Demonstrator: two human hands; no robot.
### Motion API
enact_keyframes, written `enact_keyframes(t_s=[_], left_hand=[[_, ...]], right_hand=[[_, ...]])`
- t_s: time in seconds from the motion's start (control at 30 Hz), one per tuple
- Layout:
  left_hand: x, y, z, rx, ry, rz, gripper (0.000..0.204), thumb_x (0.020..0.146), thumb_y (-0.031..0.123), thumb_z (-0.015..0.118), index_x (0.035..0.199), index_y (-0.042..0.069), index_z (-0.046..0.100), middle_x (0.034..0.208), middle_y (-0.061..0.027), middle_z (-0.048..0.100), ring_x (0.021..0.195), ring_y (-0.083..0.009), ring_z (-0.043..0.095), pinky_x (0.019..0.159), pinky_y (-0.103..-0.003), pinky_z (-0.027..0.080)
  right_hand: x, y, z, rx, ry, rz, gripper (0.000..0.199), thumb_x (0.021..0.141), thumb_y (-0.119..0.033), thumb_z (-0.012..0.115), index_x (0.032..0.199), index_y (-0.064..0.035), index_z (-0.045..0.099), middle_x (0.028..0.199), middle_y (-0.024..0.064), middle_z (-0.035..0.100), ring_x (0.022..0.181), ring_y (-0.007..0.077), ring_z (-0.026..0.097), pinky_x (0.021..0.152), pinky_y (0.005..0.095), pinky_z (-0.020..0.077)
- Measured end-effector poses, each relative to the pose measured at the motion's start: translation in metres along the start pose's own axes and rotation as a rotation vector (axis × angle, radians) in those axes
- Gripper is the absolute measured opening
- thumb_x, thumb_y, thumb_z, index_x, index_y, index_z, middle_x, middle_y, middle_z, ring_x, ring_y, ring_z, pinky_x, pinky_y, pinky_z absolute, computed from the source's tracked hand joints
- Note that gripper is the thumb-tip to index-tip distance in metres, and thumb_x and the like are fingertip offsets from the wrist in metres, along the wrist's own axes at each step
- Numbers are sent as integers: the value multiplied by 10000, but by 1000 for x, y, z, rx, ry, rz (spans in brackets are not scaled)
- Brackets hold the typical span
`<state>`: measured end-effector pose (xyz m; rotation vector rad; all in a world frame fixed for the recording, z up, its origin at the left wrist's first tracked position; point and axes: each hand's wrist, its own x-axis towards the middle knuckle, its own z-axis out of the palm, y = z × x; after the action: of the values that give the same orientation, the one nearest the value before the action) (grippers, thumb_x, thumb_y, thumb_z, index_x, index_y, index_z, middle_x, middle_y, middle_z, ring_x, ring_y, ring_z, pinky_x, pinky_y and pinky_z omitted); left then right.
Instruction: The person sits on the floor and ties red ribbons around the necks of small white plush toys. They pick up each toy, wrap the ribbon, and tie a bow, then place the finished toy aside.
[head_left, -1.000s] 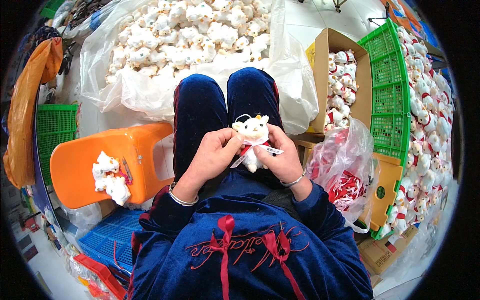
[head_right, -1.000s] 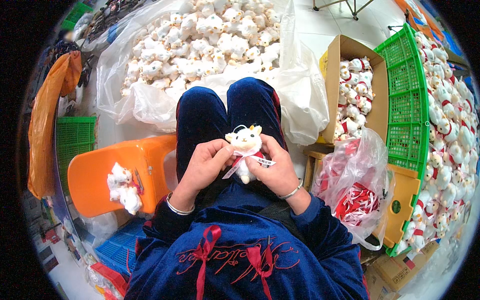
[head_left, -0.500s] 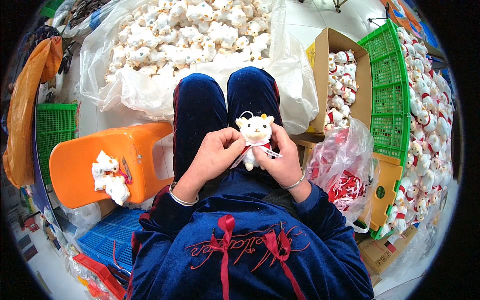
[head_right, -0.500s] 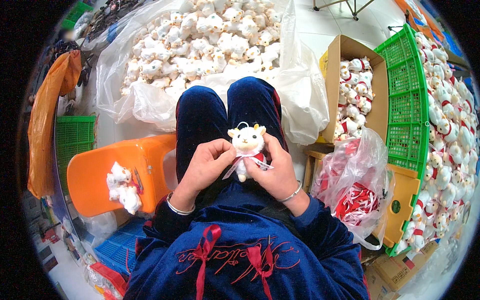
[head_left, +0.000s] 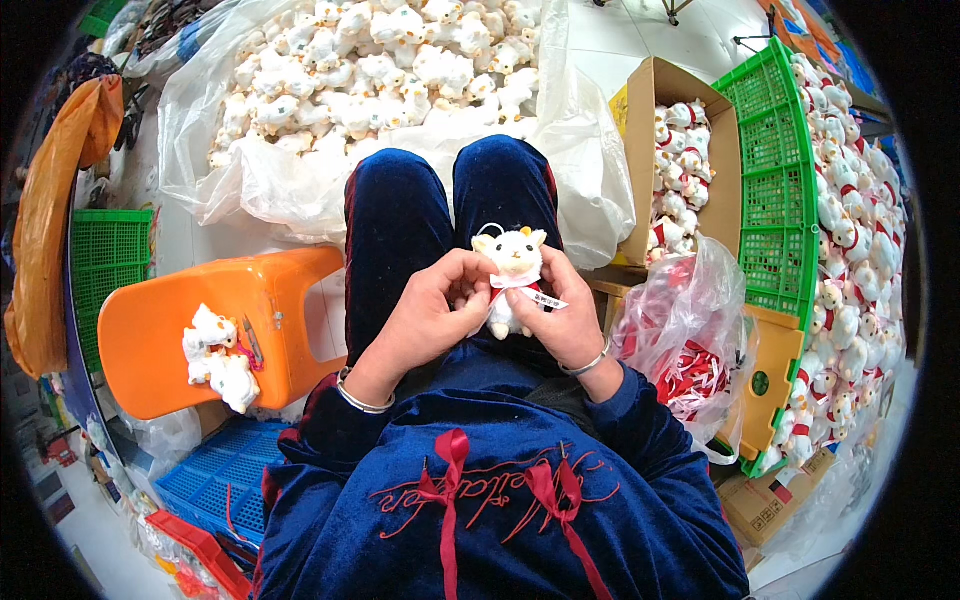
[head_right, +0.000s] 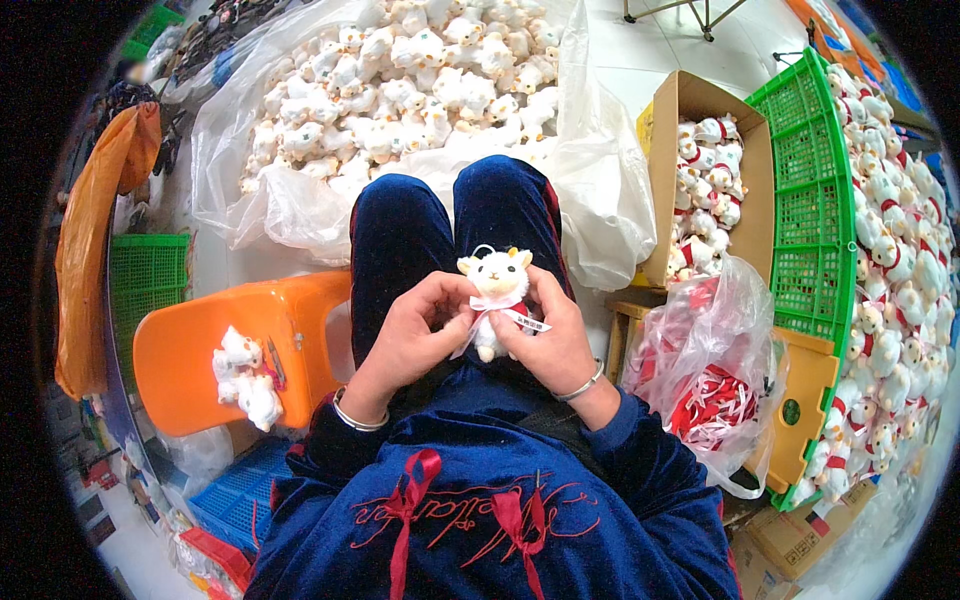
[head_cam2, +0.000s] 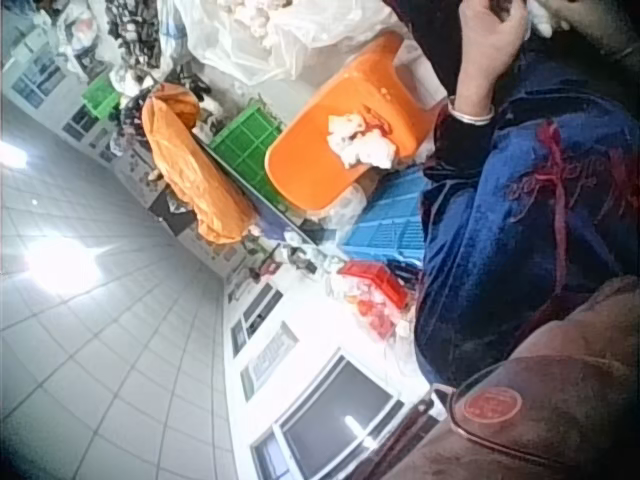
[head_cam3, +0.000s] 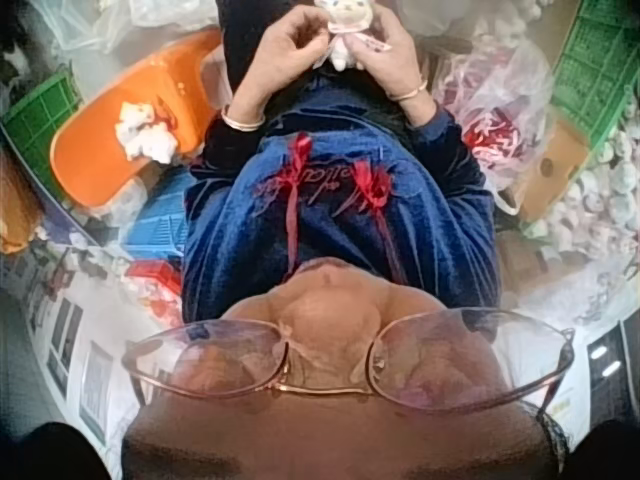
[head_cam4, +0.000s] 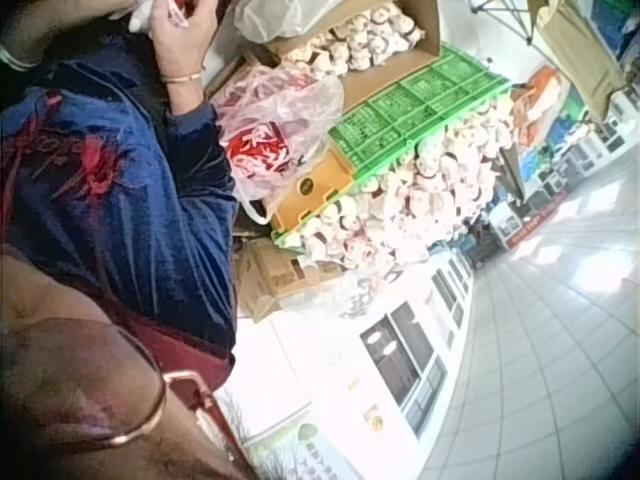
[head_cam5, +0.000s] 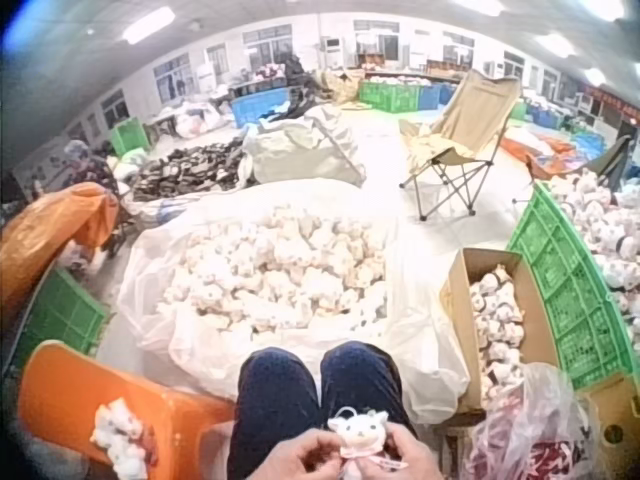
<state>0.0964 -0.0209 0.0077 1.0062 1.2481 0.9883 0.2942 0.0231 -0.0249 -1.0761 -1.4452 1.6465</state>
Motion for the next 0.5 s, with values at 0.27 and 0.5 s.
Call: enact_keyframes(t_s=[0.27, 0.5], left_hand=[[4, 6, 4, 374, 56, 239, 185, 912, 51, 726, 1091, 18, 691, 843, -19, 659, 689, -53, 596, 619, -221, 479], [7, 15, 2, 469, 43, 292, 161, 893, 50, 742, 1046, 8, 711, 867, -60, 677, 696, -114, 641, 632, -263, 512]], right_hand=[[1, -1, -1, 12, -8, 19, 576, 894, -126, 753, 1377, 60, 500, 1211, 150, 689, 1110, 180, 666, 972, 322, 522], [1, 0, -1, -11, -13, 14, 569, 893, -125, 749, 1375, 55, 505, 1192, 148, 697, 1090, 176, 673, 955, 319, 530]])
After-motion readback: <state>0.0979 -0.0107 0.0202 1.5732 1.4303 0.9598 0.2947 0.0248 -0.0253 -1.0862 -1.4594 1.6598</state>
